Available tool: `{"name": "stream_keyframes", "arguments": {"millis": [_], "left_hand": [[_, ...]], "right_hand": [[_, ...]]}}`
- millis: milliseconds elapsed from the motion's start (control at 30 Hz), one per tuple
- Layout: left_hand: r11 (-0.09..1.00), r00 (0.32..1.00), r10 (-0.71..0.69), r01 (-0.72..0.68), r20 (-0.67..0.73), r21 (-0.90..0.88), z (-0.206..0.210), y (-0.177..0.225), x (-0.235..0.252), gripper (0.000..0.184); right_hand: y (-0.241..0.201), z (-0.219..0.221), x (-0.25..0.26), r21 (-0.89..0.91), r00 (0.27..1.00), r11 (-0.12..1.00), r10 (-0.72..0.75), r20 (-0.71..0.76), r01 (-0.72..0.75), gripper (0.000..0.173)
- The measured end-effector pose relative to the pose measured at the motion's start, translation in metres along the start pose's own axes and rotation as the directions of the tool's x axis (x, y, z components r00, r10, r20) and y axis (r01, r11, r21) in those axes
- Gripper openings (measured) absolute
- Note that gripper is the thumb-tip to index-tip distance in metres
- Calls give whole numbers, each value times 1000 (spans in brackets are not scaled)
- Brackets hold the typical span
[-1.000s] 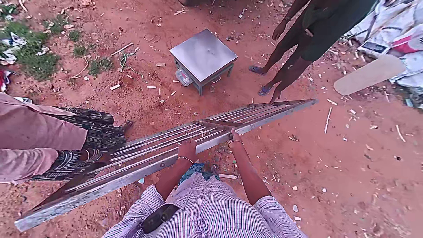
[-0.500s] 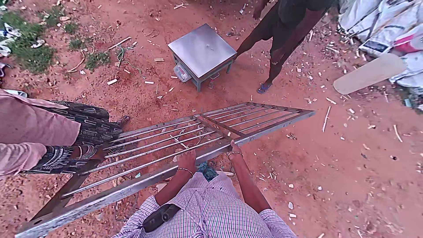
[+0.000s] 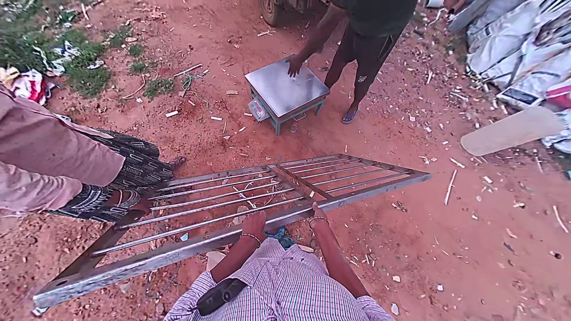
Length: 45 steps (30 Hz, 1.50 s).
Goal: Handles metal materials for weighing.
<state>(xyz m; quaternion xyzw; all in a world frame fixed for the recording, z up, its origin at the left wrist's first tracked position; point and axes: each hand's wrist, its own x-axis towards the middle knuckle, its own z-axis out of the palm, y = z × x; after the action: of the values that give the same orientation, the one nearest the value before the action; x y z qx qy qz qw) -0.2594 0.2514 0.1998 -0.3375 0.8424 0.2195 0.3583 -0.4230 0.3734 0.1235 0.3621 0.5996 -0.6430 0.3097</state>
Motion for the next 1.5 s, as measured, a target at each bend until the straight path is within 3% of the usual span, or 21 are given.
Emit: {"name": "stream_keyframes", "arguments": {"millis": [300,667,933,1100,1333,1433,1500], "left_hand": [[1000,1000,-16,15,-3,-22,29,5,-3,70],[993,998,-49,54,43,-106,54,6,-5,67],[953,986,-101,133,131,-272,96,-40,21,74],[932,986,-113,149,126,-330,78,-54,24,69],[928,985,-120,156,125,-337,60,-68,32,67],[933,976,-113,168,184,-317,62,-60,30,70],[938,978,-86,143,190,-315,67,-58,31,71]], "right_hand": [[9,-19,10,-38,999,998,47,-5,-47,54],[6,-24,4,-146,1000,989,4,30,0,55],[35,19,1,-361,996,930,-39,76,64,58],[33,62,5,-495,980,846,-156,121,196,64],[28,85,7,-598,982,779,-141,122,186,64],[22,77,6,-678,992,724,-108,72,127,76],[13,72,7,-782,994,617,-99,37,90,102]]}}
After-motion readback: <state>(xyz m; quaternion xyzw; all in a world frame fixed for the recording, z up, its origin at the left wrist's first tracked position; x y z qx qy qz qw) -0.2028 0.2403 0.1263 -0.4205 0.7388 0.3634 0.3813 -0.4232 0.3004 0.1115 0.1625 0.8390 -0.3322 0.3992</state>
